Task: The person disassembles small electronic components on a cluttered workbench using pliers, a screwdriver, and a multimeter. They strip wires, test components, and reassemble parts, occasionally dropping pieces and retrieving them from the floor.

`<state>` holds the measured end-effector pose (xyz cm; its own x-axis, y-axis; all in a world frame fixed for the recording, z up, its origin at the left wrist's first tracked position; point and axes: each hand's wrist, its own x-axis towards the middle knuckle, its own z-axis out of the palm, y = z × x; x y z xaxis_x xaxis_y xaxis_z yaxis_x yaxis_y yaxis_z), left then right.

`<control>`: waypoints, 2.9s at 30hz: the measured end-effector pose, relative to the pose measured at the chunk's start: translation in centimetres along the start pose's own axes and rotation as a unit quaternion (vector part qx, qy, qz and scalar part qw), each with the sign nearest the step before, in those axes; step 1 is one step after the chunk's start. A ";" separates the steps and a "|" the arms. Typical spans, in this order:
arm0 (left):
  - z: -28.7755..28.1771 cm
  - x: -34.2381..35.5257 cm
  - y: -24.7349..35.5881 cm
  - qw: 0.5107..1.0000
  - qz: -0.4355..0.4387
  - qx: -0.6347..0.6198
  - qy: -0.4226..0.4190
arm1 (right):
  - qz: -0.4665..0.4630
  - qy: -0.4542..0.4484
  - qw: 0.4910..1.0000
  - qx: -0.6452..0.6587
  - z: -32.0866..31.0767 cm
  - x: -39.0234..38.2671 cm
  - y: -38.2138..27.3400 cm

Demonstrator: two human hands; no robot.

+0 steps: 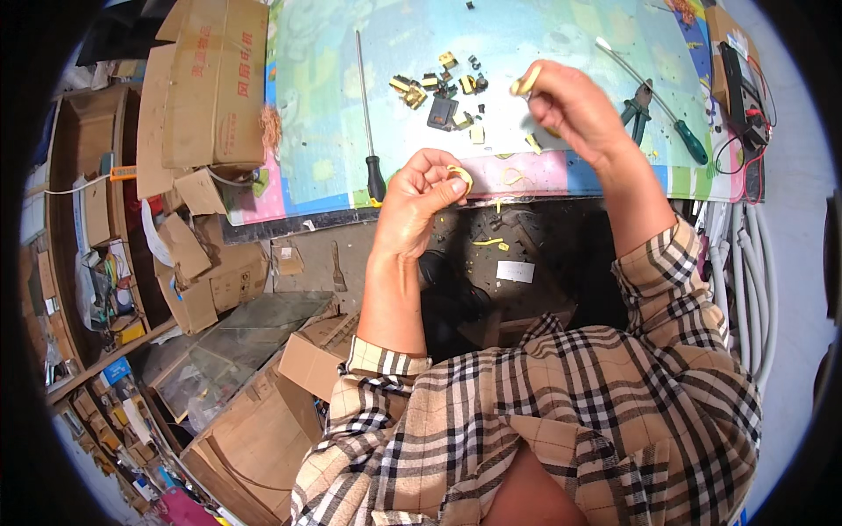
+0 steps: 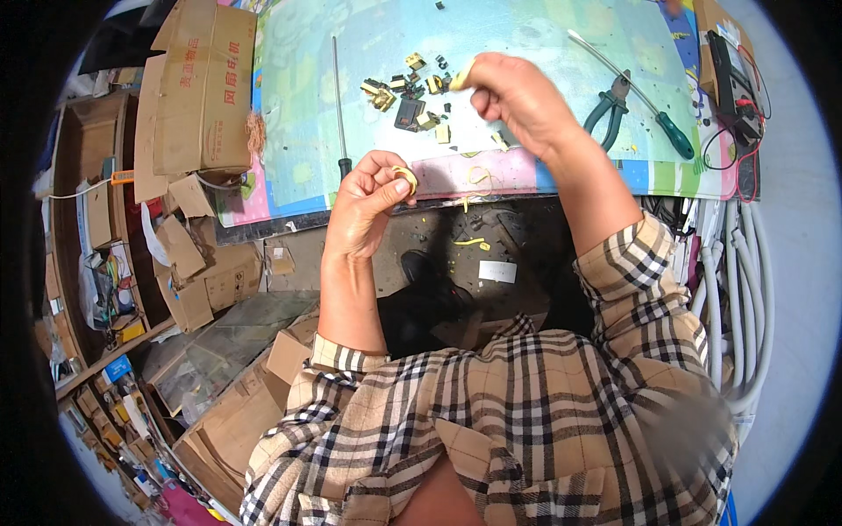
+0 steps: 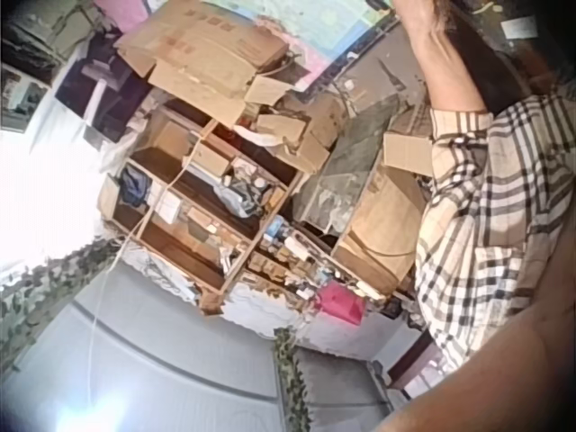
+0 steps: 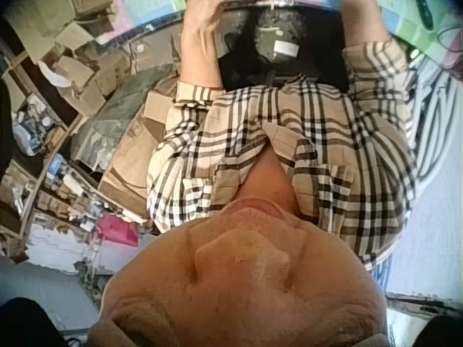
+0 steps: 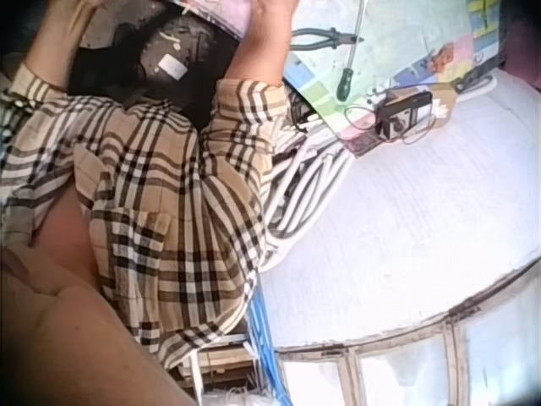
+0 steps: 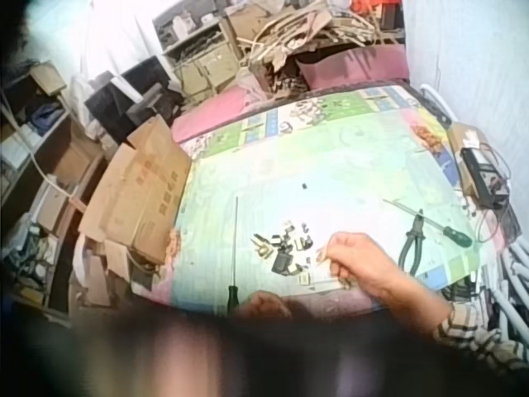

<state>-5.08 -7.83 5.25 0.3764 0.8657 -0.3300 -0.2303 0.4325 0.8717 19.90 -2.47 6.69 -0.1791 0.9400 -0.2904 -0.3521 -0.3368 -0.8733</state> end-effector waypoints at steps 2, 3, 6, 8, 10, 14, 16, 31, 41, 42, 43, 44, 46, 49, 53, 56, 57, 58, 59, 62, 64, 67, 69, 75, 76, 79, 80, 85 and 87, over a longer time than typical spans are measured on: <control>0.1 0.1 0.0 0.999 0.021 0.025 0.024 | -0.026 0.007 0.984 -0.175 1.0 0.0 1.6; 0.5 0.2 0.2 0.998 0.030 0.046 0.041 | -0.039 0.011 0.964 -0.261 1.2 0.1 2.4; 0.8 0.2 0.4 0.991 0.046 0.105 0.064 | -0.094 -0.016 0.940 -0.328 1.7 0.0 3.3; 0.9 0.2 0.5 0.988 0.053 0.128 0.067 | -0.110 -0.053 0.944 -0.305 2.4 -0.2 3.8; 1.1 0.4 0.5 0.987 0.059 0.135 0.065 | -0.143 -0.115 0.938 -0.295 3.1 -0.5 3.9; 0.9 0.0 0.9 0.989 0.043 0.128 0.055 | -0.157 -0.163 0.935 -0.272 4.2 -0.7 4.2; 0.9 -0.2 1.2 0.991 0.030 0.120 0.051 | -0.161 -0.166 0.935 -0.268 4.5 -0.7 4.1; -2.0 -0.4 0.7 0.969 0.041 -0.232 0.072 | -0.092 -0.271 0.936 -0.205 4.3 -1.9 2.0; -1.7 0.1 -0.1 0.959 -0.015 -0.274 0.068 | -0.078 -0.254 0.958 -0.105 3.5 -1.3 2.4; -1.8 0.0 0.2 0.964 -0.037 -0.259 0.047 | -0.073 -0.232 0.966 -0.083 3.3 -1.1 2.5; -1.7 -0.1 0.5 0.968 -0.058 -0.245 0.025 | -0.074 -0.223 0.969 -0.080 3.1 -0.8 2.6; -1.5 -0.2 0.6 0.969 -0.072 -0.237 0.013 | -0.074 -0.213 0.971 -0.077 2.8 -0.4 2.8; -1.1 -0.2 0.6 0.970 -0.097 -0.222 -0.009 | -0.075 -0.204 0.972 -0.088 2.7 -0.1 3.0; -1.2 -0.1 0.2 0.978 -0.090 -0.179 -0.053 | -0.082 -0.209 0.973 -0.050 3.1 -0.3 3.0; -1.2 -0.2 0.0 0.982 -0.073 -0.173 -0.032 | -0.080 -0.214 0.973 -0.035 3.2 -0.8 2.8; -1.8 -0.2 -0.3 0.980 -0.055 -0.191 0.019 | -0.078 -0.239 0.968 -0.029 3.7 -1.3 2.4; -2.0 -0.1 -0.5 0.977 -0.048 -0.205 0.031 | -0.072 -0.240 0.967 -0.037 3.7 -1.5 2.1; -2.2 -0.1 -0.6 0.974 -0.042 -0.218 0.044 | -0.066 -0.241 0.967 -0.046 3.8 -1.7 2.0; -2.5 -0.1 -0.6 0.970 -0.043 -0.234 0.056 | -0.059 -0.248 0.966 -0.046 3.9 -1.9 2.0; -3.3 -0.3 -0.2 0.956 -0.040 -0.275 0.095 | -0.028 -0.267 0.961 -0.061 4.2 -2.5 1.9; -3.7 -0.6 0.3 0.948 -0.032 -0.293 0.120 | 0.008 -0.280 0.956 -0.087 4.3 -3.1 1.4; -3.9 -0.8 -0.1 0.945 -0.022 -0.301 0.124 | 0.010 -0.290 0.953 -0.088 4.4 -3.2 1.4; -4.1 -0.7 -0.2 0.938 -0.027 -0.307 0.161 | 0.011 -0.296 0.952 -0.083 4.3 -3.2 1.1; -5.3 -0.5 -0.2 0.910 -0.027 -0.330 0.251 | -0.026 -0.256 0.965 -0.050 3.5 -2.8 1.2; -5.2 -0.4 -0.2 0.910 -0.029 -0.331 0.247 | -0.029 -0.226 0.970 -0.081 3.5 -2.4 1.2; -4.3 -0.4 0.1 0.910 -0.035 -0.330 0.248 | -0.044 -0.161 0.970 -0.175 3.6 -1.7 2.6; -4.1 -0.3 0.0 0.910 -0.039 -0.330 0.249 | -0.048 -0.147 0.965 -0.211 3.9 -1.6 3.0; -3.1 0.2 -0.2 0.931 -0.033 -0.300 0.206 | -0.150 -0.068 0.902 -0.400 4.8 -1.4 4.5; -2.5 0.2 -0.4 0.947 -0.019 -0.262 0.185 | -0.209 -0.068 0.874 -0.433 4.5 -1.0 4.8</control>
<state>-7.15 -7.16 3.96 0.0755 0.8337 -0.5470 -0.6731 0.4473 0.5889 14.26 -5.29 4.53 -0.3296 0.9362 0.1220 0.4036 0.2566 -0.8782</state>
